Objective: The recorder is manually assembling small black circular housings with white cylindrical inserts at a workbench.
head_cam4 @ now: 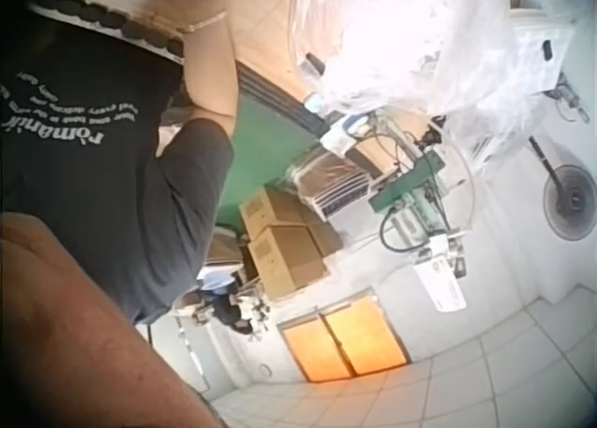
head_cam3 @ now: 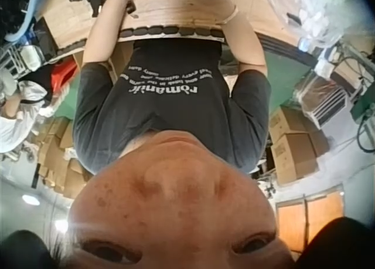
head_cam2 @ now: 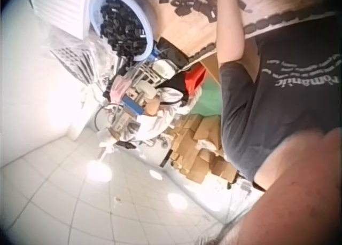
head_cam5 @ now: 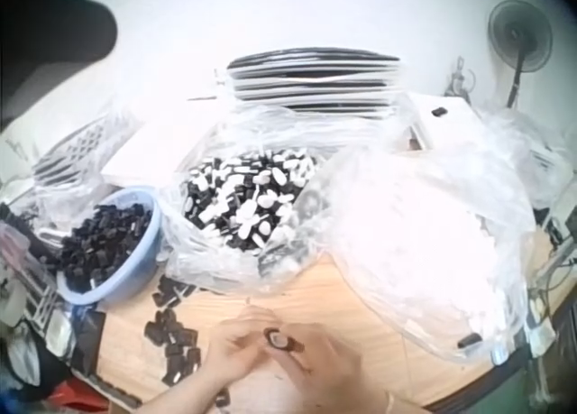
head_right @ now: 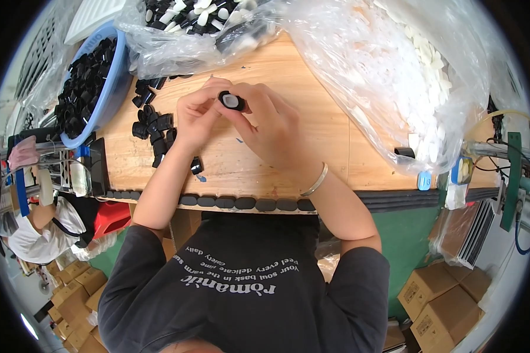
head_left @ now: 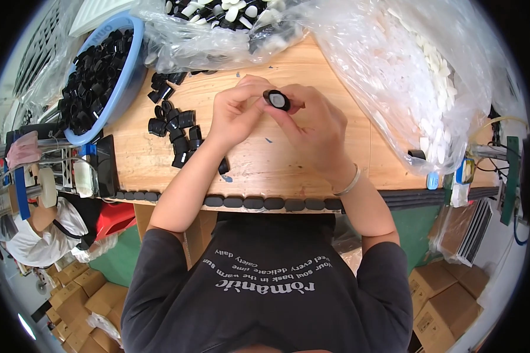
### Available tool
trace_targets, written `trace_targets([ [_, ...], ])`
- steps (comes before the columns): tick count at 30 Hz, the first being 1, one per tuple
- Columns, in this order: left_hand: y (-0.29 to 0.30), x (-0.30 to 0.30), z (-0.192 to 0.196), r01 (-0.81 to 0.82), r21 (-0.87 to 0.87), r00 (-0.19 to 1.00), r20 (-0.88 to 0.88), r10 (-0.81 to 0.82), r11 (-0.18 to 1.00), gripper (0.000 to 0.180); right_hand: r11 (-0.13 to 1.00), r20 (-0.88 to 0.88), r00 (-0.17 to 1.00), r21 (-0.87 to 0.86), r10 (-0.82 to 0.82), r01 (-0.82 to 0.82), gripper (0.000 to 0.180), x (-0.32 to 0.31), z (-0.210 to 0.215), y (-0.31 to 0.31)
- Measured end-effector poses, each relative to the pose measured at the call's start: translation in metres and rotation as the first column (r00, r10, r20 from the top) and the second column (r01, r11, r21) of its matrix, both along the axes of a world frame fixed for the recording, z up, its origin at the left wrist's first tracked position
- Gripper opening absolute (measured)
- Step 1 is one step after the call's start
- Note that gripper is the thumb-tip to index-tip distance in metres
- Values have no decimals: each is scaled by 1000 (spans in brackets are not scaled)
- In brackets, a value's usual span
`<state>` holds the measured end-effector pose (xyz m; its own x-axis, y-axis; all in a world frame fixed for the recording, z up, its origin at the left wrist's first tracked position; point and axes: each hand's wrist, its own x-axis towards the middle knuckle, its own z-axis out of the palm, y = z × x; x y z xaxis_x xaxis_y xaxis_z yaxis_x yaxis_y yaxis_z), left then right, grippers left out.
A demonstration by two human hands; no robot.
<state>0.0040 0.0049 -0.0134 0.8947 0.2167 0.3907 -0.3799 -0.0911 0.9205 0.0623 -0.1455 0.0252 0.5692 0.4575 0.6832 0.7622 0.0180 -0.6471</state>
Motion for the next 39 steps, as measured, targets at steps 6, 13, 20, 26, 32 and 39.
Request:
trace_targets([
  [6,-3,1,-5,82,-240,995,-35,-93,967,15,1000,-55,998,7,-11,11,26,1,-3,-2],
  [13,-15,0,13,-364,425,930,219,296,829,44,997,-181,981,-51,-71,63,31,5,-4,1],
  [20,-12,1,7,-409,422,902,324,287,809,46,997,-22,999,-68,37,-38,30,15,3,-10],
  [26,5,-2,10,-387,332,920,209,333,860,46,878,-175,869,-223,-463,423,18,115,26,-113],
  [32,2,-2,17,-337,317,941,136,309,886,48,442,243,787,-717,-567,540,11,145,-10,-257],
  [39,0,-3,13,-317,402,948,120,294,859,48,582,56,861,-714,-506,389,13,117,-20,-238],
])
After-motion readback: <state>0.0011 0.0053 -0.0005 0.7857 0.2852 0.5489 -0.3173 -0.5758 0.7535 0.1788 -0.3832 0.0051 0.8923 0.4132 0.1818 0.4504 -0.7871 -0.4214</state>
